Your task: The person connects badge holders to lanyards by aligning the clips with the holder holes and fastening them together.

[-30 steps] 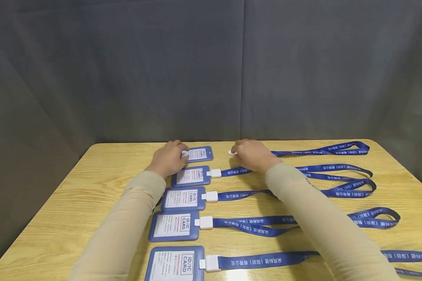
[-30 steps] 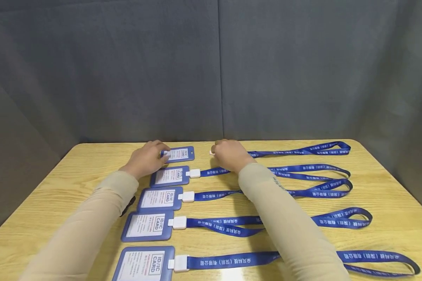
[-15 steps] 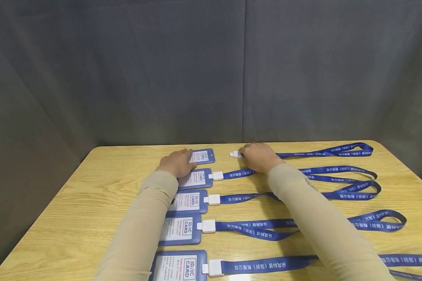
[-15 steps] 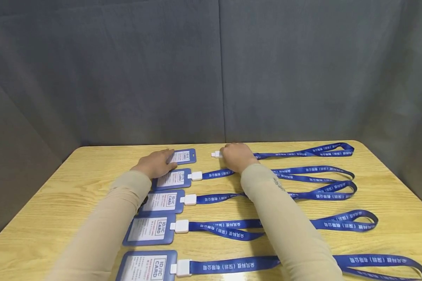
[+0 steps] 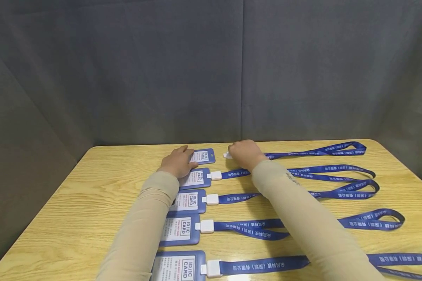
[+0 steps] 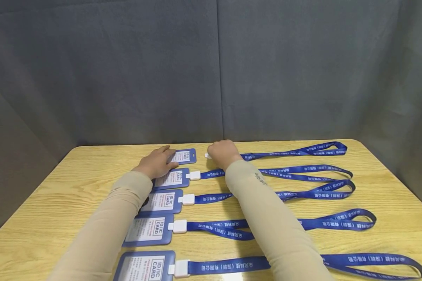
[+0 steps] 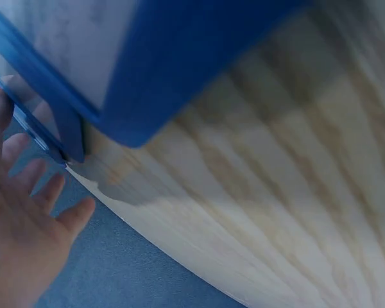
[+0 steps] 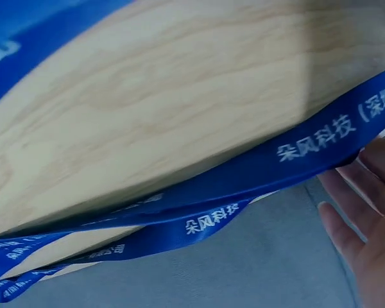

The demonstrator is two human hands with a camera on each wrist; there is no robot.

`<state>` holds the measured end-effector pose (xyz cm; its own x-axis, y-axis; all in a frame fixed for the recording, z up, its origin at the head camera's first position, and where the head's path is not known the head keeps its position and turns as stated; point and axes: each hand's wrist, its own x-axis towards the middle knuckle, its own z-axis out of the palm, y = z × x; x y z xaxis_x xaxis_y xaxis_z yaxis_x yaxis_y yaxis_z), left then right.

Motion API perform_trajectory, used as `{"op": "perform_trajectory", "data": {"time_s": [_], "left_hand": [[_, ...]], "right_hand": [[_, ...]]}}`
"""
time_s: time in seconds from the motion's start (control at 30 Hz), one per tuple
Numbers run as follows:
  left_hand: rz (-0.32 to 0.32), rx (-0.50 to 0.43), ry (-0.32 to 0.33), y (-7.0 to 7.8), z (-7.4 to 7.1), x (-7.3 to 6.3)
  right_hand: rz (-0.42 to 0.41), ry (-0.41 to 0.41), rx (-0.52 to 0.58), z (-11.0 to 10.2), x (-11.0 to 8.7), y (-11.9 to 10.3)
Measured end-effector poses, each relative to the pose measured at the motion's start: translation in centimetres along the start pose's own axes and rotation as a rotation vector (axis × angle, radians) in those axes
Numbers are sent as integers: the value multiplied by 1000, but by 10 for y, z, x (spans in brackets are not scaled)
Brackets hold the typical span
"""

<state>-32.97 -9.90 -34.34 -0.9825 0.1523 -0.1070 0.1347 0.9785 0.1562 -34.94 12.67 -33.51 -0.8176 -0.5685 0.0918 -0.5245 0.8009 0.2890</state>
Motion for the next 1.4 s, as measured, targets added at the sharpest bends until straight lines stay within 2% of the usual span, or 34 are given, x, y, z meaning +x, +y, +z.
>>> {"op": "perform_trajectory", "data": {"time_s": [0.23, 0.4, 0.57, 0.73, 0.93, 1.2, 1.4], "left_hand": [[-4, -1, -3, 15, -6, -5], [-27, -4, -1, 27, -9, -8], [-57, -30, -5, 30, -10, -8], [-72, -39, -31, 32, -9, -7], [-90, -32, -43, 41, -10, -6], [-74, 0, -16, 46, -7, -6], [-60, 53, -4, 49, -4, -4]], "right_hand": [[1, -33, -36, -4, 1, -2], [-26, -6, -9, -7, -5, -3], [-50, 22, 13, -7, -6, -5], [-36, 44, 34, -5, -6, -5], [-11, 99, 62, -5, -5, -8], [41, 45, 90, -4, -4, -16], [42, 55, 44, 2, -2, -16]]}}
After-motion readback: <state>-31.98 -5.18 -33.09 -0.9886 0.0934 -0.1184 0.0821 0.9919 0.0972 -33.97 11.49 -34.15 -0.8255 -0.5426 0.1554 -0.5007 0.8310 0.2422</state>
